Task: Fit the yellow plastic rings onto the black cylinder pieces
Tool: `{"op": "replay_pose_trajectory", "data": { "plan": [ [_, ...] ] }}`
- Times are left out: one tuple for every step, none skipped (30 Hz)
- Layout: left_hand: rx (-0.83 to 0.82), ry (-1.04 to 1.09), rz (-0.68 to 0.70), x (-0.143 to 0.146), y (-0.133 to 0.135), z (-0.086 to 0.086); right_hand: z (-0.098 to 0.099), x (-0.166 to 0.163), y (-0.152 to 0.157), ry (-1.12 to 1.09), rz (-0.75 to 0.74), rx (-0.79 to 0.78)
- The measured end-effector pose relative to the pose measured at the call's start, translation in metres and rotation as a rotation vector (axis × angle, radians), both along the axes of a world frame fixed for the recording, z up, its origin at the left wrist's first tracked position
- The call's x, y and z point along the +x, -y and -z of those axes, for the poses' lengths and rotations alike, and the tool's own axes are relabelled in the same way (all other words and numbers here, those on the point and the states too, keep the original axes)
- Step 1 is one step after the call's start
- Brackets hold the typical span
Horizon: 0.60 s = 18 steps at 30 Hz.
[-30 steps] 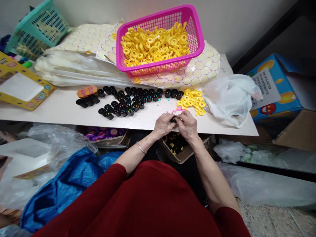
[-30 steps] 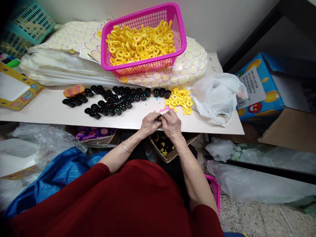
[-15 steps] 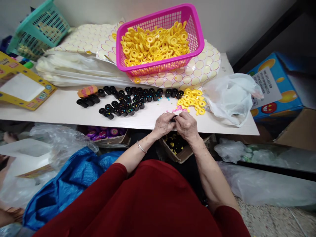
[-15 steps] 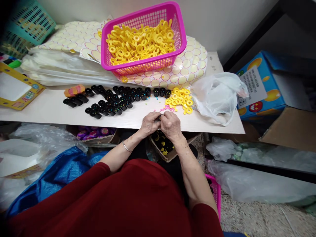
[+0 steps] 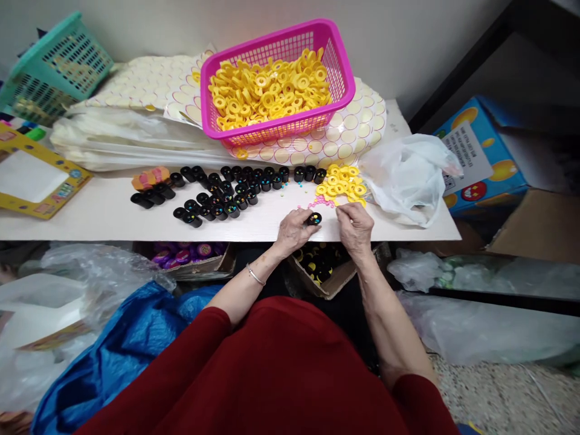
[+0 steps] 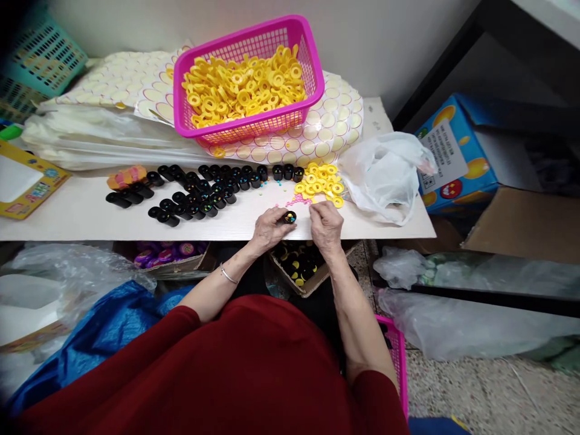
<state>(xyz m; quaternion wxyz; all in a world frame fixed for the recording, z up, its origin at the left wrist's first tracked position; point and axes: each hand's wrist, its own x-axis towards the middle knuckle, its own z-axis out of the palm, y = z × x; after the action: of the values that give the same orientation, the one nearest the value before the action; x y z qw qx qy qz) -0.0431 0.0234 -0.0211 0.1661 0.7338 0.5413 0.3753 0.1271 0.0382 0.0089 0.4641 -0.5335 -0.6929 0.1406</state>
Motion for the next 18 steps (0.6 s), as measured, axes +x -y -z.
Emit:
{"op": "replay_pose_trajectory", "data": {
  "plan": [
    [0.002,0.011,-0.003,0.0,0.0,0.0,0.004,0.008,-0.004,-0.006,0.09,0.005],
    [0.002,0.021,-0.006,0.0,0.0,0.001,0.009,0.015,-0.008,-0.004,0.175,0.005],
    [0.002,0.03,-0.009,-0.001,0.0,0.001,0.014,0.023,-0.012,0.001,0.252,-0.002],
    [0.005,0.039,-0.01,-0.001,0.0,0.002,0.019,0.03,-0.016,0.009,0.317,-0.021],
    [0.008,0.05,-0.008,-0.002,-0.001,0.003,0.023,0.036,-0.019,0.016,0.366,-0.049],
    [0.01,0.059,-0.005,-0.002,-0.001,0.003,0.026,0.04,-0.023,0.024,0.397,-0.079],
    [0.007,0.067,0.0,-0.003,-0.001,0.004,0.028,0.044,-0.026,0.036,0.411,-0.108],
    [-0.002,0.074,0.003,-0.003,-0.002,0.004,0.029,0.045,-0.029,0.054,0.416,-0.13],
    [-0.017,0.081,0.004,-0.003,-0.002,0.005,0.03,0.045,-0.032,0.078,0.414,-0.148],
    [-0.033,0.089,0.002,-0.003,-0.003,0.005,0.029,0.045,-0.035,0.11,0.414,-0.168],
    [-0.048,0.097,-0.002,-0.003,-0.003,0.005,0.027,0.044,-0.037,0.148,0.418,-0.195],
    [-0.06,0.107,-0.006,-0.002,-0.003,0.005,0.026,0.042,-0.038,0.189,0.423,-0.231],
    [-0.069,0.119,-0.01,-0.002,-0.003,0.004,0.024,0.041,-0.039,0.226,0.424,-0.271],
    [-0.075,0.134,-0.016,-0.002,-0.004,0.004,0.022,0.041,-0.04,0.253,0.42,-0.306],
    [-0.082,0.149,-0.024,-0.002,-0.004,0.004,0.02,0.041,-0.041,0.261,0.414,-0.328],
    [-0.09,0.165,-0.031,-0.002,-0.004,0.005,0.019,0.042,-0.041,0.249,0.405,-0.331],
    [-0.098,0.181,-0.034,-0.002,-0.004,0.005,0.018,0.044,-0.041,0.214,0.396,-0.313],
    [-0.106,0.196,-0.035,-0.003,-0.004,0.005,0.017,0.045,-0.04,0.16,0.383,-0.281]
  ]
}}
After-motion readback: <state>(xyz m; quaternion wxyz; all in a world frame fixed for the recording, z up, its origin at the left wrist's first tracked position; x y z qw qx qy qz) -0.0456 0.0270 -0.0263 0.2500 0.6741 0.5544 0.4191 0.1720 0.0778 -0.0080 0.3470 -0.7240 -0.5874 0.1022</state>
